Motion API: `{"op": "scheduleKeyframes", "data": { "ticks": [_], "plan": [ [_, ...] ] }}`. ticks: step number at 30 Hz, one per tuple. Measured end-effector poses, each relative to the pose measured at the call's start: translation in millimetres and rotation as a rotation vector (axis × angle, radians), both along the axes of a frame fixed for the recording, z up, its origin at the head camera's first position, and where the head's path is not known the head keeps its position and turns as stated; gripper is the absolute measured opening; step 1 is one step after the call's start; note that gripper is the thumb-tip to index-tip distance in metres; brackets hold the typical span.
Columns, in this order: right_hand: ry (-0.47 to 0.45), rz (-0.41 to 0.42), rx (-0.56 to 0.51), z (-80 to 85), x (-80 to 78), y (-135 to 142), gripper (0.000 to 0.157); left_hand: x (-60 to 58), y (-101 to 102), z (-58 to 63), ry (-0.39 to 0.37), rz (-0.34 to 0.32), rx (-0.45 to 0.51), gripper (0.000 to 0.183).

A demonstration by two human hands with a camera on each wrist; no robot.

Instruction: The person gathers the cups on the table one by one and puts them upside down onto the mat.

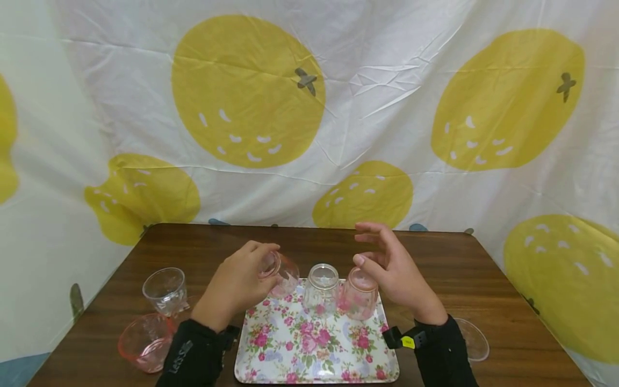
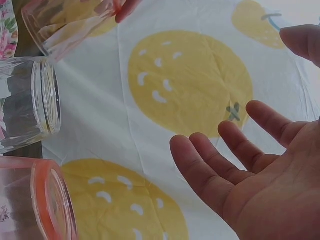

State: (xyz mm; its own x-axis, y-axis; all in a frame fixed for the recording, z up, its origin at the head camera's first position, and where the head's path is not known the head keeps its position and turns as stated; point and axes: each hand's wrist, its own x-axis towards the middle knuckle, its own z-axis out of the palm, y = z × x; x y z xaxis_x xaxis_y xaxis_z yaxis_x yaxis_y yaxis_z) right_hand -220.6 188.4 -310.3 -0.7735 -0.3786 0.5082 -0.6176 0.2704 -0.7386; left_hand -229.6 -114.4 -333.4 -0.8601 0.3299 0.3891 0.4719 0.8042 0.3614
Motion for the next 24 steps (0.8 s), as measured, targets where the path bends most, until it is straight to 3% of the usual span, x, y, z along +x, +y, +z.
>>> {"op": "scheduleKeyframes", "data": {
  "ticks": [24],
  "plan": [
    [-0.019,-0.007,0.026,-1.8,-1.1,1,0.053,-1.6,12,-13.9,-0.102,-0.012,-0.040,0.054]
  ]
}}
